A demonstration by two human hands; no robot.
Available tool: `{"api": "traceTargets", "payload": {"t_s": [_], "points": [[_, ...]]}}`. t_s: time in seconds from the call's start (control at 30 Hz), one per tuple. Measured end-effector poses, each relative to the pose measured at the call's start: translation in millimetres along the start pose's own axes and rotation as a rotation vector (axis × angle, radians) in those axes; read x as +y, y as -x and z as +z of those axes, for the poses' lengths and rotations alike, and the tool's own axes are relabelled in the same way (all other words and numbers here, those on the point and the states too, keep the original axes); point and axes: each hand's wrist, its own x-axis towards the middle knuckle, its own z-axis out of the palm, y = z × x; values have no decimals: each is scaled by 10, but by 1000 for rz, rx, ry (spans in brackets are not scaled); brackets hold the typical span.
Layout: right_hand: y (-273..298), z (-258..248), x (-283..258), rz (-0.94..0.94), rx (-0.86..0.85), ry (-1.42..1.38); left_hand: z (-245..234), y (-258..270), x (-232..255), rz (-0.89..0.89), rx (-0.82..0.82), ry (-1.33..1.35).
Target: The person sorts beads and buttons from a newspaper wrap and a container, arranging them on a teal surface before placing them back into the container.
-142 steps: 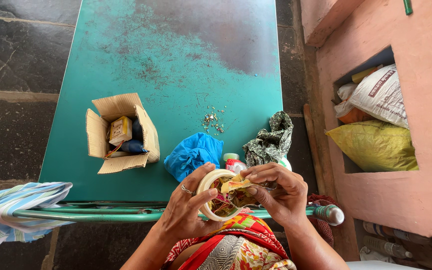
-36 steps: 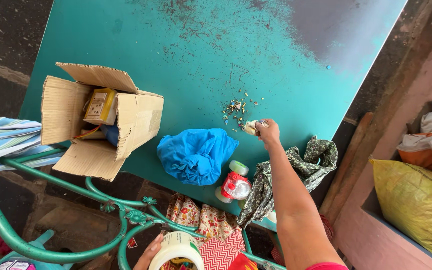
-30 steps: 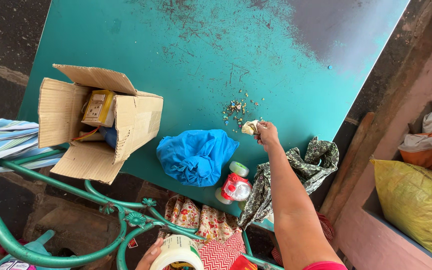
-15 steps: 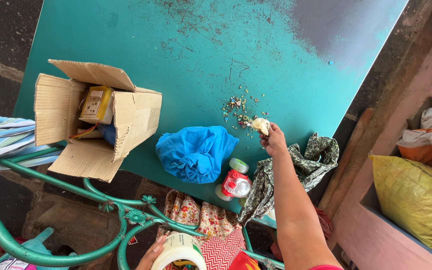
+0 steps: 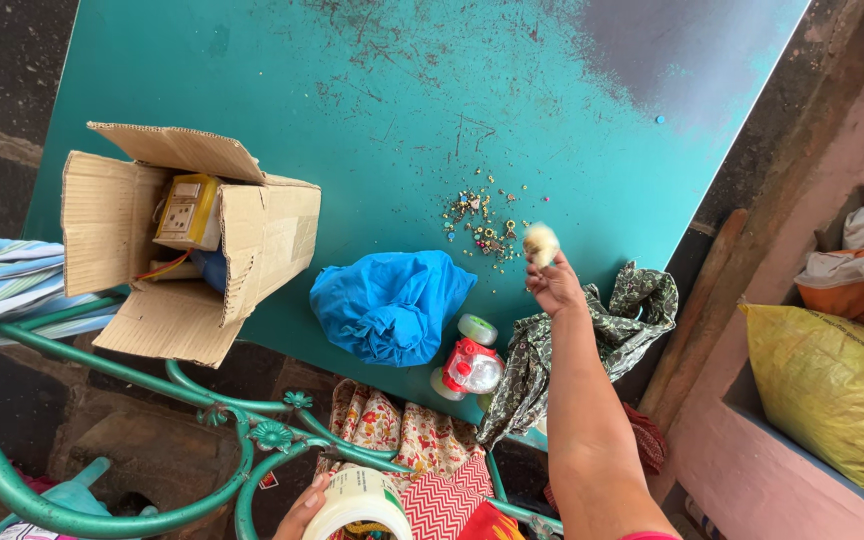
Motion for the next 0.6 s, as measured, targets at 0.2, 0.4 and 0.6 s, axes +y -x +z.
{"api": "traceTargets", "payload": {"t_s": [0.2, 0.4, 0.6], "points": [[67, -99, -48, 29, -81, -47, -5, -53, 33, -37, -38, 2], [78, -95, -141, -245, 347, 257, -25, -48, 47, -64, -1, -6], [117, -166, -219, -537, 502, 562, -20, -26, 55, -57, 12, -15]]}}
